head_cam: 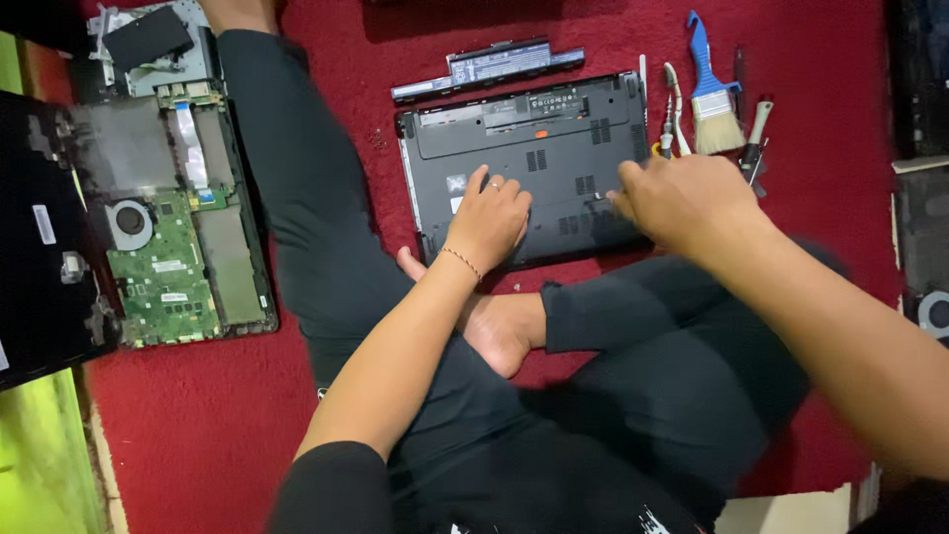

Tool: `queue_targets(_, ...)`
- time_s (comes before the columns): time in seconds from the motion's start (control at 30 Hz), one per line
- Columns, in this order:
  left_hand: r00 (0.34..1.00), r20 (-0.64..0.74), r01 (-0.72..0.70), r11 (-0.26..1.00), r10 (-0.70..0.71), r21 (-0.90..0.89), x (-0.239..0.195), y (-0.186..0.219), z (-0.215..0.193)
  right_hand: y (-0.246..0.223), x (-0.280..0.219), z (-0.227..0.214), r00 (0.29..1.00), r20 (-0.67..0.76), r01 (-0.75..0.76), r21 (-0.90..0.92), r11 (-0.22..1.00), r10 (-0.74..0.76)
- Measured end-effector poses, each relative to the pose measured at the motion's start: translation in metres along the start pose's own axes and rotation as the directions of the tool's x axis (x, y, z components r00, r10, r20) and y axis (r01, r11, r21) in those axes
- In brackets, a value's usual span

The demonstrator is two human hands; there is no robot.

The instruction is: The person sits on the floor and uses a screwdriver to remove screws from the bottom panel of a laptop. They systematically unscrew fasteners around the perimeter and center of the chassis, placing the screws on the carpet. The person then lifts the bottom cover off the laptop, revealing the internal components.

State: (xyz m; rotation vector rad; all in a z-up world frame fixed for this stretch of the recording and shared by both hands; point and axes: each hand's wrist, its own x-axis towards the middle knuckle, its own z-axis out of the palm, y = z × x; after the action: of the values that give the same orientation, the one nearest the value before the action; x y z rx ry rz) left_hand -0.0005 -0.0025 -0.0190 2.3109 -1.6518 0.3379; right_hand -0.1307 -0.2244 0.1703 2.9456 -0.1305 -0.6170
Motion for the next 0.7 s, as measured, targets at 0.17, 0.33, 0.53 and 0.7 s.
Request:
queue_targets(0.17, 0.998, -0.043, 0.042, 0.997, -0.039, 0.064, 0.003, 0.005, 0.006, -0.015, -0.004, -0.024, 0.996, -0.062, 0.066, 0.07, 0.995, -0.062)
queue_targets(0.33, 0.993, -0.113, 0.056, 0.995, -0.046, 0.08, 0.005, -0.001, 0.017, -0.01, -0.003, -0.018, 0.981, -0.158, 0.144, 0.183, 0.972, -0.116)
queue_targets(0.53, 0.93, -0.04, 0.341, 0.896, -0.366, -0.285, 0.005, -0.072, -0.033, -0.005, -0.002, -0.001, 0.997, -0.05, -0.051, 0.096, 0.994, 0.056)
queue_targets(0.7, 0.737, -0.093, 0.67, 0.742, -0.67, -0.029, -0.023, -0.155, -0.08, -0.013, -0.005, 0.007, 0.992, -0.1, -0.075, 0.031, 0.997, 0.078)
